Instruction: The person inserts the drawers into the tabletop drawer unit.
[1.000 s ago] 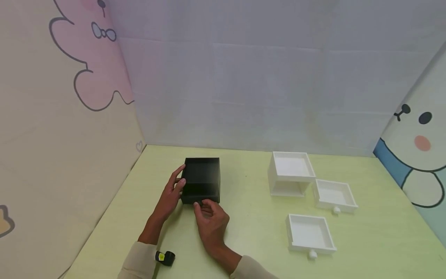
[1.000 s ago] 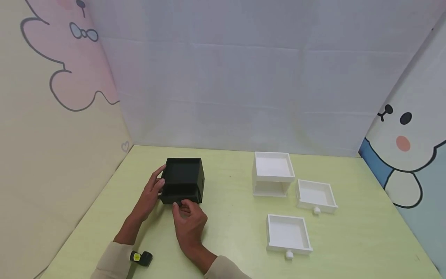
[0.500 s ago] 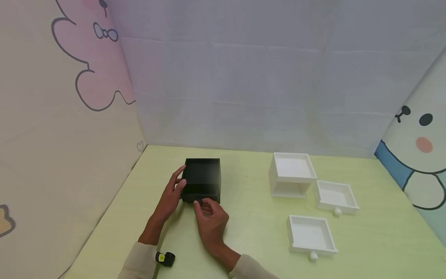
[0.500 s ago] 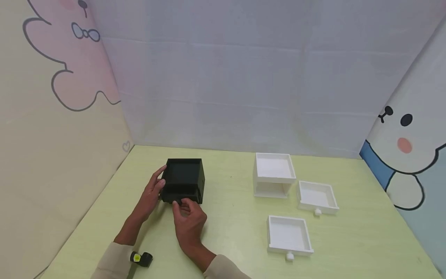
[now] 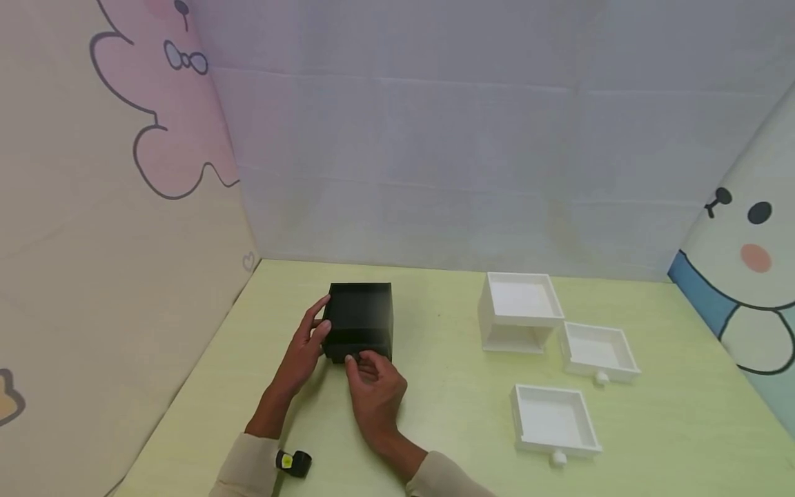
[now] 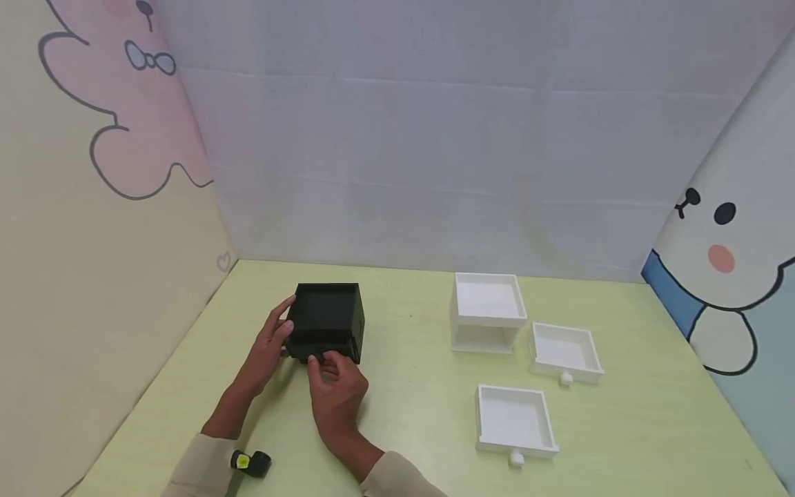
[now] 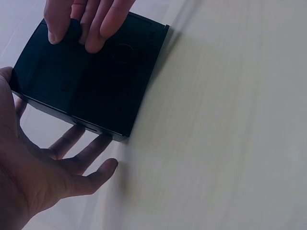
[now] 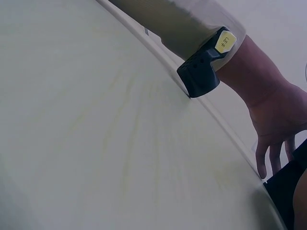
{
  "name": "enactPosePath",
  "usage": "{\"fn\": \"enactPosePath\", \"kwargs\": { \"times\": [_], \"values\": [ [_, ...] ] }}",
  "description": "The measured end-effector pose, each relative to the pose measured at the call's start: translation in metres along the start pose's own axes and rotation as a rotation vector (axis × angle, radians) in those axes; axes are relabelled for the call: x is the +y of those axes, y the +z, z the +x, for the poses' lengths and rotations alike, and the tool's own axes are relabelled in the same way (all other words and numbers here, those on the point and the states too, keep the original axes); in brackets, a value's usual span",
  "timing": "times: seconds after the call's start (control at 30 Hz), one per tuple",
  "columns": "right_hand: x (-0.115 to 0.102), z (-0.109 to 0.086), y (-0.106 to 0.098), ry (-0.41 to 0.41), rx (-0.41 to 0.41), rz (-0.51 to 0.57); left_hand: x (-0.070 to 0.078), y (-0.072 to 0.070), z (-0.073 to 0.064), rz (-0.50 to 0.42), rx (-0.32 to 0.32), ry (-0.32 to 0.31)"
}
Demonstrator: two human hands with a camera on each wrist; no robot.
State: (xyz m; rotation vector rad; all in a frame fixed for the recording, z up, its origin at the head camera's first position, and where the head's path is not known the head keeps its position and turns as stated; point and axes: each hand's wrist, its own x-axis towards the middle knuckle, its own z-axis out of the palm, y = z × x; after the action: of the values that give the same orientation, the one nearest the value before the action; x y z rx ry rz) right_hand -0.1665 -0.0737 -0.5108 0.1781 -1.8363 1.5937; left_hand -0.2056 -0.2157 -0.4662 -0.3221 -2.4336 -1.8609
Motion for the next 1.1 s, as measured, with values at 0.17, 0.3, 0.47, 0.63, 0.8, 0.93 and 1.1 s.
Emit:
{"fn": "enactPosePath", "kwargs": {
  "times": [0.17, 0.3, 0.47, 0.63, 0.8, 0.93, 1.1],
  "values": [
    [0.001, 0.001, 0.002, 0.011, 0.005, 0.009, -0.018, -0.001, 0.004, -0.007, 0.006, -0.008],
    [0.004, 0.003, 0.005, 0.019, 0.004, -0.008, -0.027, -0.001, 0.006, 0.015, 0.037, -0.005],
    [0.008, 0.007, 0.007, 0.022, 0.010, -0.031, -0.027, 0.000, 0.006, 0.008, 0.039, -0.017],
    [0.011, 0.010, 0.008, 0.018, 0.022, -0.026, -0.026, 0.001, 0.008, 0.015, 0.032, -0.014],
    [0.012, 0.011, 0.009, 0.023, 0.028, -0.026, -0.024, 0.001, 0.011, 0.017, 0.026, 0.004],
    [0.012, 0.010, 0.009, 0.026, 0.029, -0.021, -0.024, 0.001, 0.010, 0.010, 0.022, -0.005],
    [0.012, 0.008, 0.008, 0.043, 0.016, -0.015, -0.025, 0.001, 0.008, 0.004, 0.022, -0.015]
  ]
}}
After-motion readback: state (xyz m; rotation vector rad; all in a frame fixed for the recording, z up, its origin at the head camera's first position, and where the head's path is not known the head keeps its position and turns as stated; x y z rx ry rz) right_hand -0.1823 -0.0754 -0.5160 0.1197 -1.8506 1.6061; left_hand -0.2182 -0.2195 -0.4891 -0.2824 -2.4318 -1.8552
